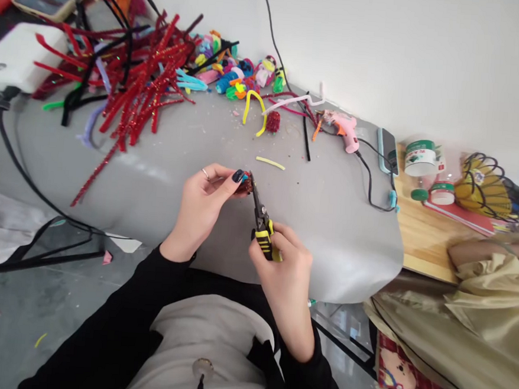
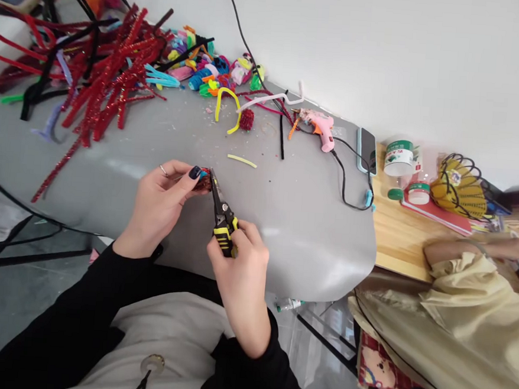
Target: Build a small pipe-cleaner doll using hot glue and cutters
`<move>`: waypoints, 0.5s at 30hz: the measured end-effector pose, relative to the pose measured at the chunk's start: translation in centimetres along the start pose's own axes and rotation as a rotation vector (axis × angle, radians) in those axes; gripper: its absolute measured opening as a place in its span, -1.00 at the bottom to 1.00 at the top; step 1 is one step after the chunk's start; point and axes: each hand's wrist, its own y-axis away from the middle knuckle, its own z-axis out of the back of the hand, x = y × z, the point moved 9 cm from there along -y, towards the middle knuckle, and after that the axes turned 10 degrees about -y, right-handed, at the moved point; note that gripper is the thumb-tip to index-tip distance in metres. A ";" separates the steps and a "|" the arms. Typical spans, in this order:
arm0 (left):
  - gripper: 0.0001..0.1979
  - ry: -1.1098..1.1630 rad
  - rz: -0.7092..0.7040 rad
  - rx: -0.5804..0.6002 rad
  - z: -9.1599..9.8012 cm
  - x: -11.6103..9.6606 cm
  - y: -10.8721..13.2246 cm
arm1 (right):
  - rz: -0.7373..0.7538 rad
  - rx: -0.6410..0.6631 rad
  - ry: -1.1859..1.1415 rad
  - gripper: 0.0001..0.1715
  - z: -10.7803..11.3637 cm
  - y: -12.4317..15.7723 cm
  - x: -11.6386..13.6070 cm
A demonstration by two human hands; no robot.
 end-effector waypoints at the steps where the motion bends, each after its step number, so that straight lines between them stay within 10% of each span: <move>1: -0.46 0.000 -0.003 -0.010 0.1 0.0 0.1 | -0.004 0.017 -0.002 -0.72 -0.2 0.1 -0.2; 15: -0.44 -0.078 0.030 0.052 -1.1 1.4 0.5 | -0.144 0.058 0.359 -0.72 0.4 1.7 -2.4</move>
